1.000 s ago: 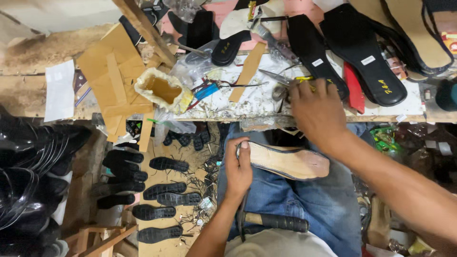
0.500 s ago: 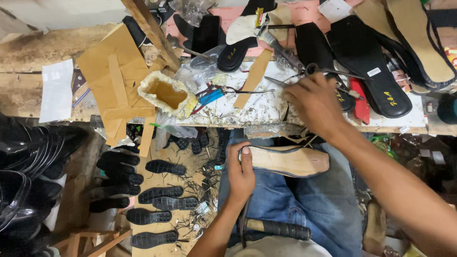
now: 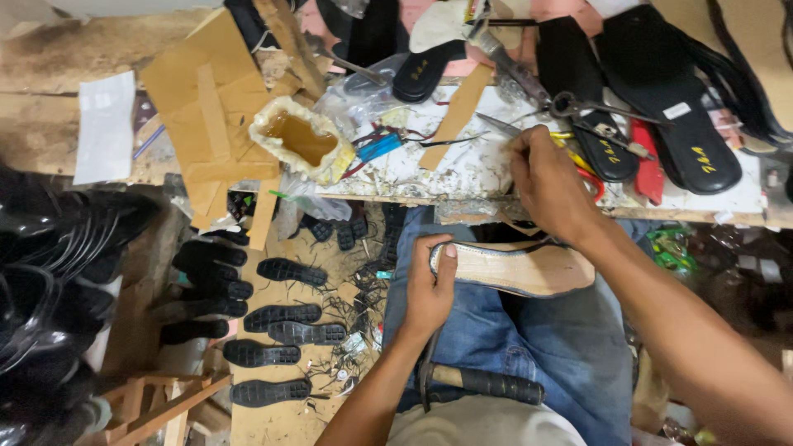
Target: The person assembles a shoe by attaching a black sole to a wooden shoe last. They use pliers to trim excess material, a hammer to secure the sole, and repeatedly check the fit and alignment. The person handles multiple soles and lasts, selecting and positioning them for assembly.
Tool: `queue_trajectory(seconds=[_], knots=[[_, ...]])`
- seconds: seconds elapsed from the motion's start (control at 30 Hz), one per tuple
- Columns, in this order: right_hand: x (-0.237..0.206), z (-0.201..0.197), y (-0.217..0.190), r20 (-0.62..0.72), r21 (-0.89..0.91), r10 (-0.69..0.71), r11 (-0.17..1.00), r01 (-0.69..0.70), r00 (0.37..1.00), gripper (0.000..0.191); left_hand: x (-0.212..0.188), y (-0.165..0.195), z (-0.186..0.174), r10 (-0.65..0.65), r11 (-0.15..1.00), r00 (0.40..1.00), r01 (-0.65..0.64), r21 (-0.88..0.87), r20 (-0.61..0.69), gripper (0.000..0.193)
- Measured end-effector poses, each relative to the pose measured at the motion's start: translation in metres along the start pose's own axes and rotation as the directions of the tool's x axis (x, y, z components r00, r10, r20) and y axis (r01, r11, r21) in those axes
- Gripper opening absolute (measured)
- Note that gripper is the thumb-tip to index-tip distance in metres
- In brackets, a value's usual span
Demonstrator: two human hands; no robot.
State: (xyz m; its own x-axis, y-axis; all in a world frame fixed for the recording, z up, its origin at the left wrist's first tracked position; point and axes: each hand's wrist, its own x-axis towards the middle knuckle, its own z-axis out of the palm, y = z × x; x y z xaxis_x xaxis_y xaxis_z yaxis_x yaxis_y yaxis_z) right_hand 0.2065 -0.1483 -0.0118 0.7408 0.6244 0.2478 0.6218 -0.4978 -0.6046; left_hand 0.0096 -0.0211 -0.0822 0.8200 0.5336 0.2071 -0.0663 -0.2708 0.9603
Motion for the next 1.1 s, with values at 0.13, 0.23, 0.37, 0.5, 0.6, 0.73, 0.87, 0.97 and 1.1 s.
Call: queue_trajectory(seconds=[0.13,0.23,0.37,0.5,0.6,0.73,0.87,0.97,1.1], knots=[[-0.038,-0.01,-0.011,0.112,0.465,0.12,0.871,-0.159,0.986,0.018,0.002,0.0,-0.001,-0.24,0.966,0.965,0.248,-0.067,0.101,0.025],[-0.073,-0.009,-0.021,0.307,0.44,0.26,0.814,-0.379,0.915,0.017,0.001,0.003,-0.004,-0.228,0.968,0.968,0.237,-0.08,0.105,0.024],[-0.104,0.006,-0.035,0.412,0.508,0.362,0.67,-0.541,0.836,0.026,-0.001,0.007,-0.006,0.015,1.0,0.996,-0.013,-0.026,0.084,0.023],[-0.108,0.02,-0.044,0.264,0.476,0.332,0.772,-0.422,0.905,0.031,-0.001,0.008,-0.005,0.062,0.997,0.995,-0.058,-0.043,0.081,0.02],[-0.106,0.021,-0.047,0.217,0.387,0.326,0.837,-0.388,0.92,0.032,0.0,0.007,-0.005,0.06,0.997,0.995,-0.057,-0.043,0.075,0.02],[-0.107,0.019,-0.05,0.179,0.351,0.271,0.88,-0.319,0.946,0.036,-0.001,0.006,-0.005,0.067,0.997,0.995,-0.066,-0.03,0.068,0.019],[-0.106,0.021,-0.057,0.131,0.268,0.22,0.931,-0.249,0.967,0.032,-0.002,0.006,-0.005,0.067,0.997,0.995,-0.066,-0.029,0.067,0.02],[-0.102,0.021,-0.062,0.123,0.187,0.186,0.96,-0.207,0.975,0.026,-0.002,0.007,-0.006,0.087,0.996,0.994,-0.087,-0.004,0.064,0.02],[-0.096,0.019,-0.066,0.108,0.113,0.099,0.987,-0.112,0.989,0.022,-0.002,0.005,-0.007,0.073,0.997,0.996,-0.073,-0.009,0.059,0.019]])
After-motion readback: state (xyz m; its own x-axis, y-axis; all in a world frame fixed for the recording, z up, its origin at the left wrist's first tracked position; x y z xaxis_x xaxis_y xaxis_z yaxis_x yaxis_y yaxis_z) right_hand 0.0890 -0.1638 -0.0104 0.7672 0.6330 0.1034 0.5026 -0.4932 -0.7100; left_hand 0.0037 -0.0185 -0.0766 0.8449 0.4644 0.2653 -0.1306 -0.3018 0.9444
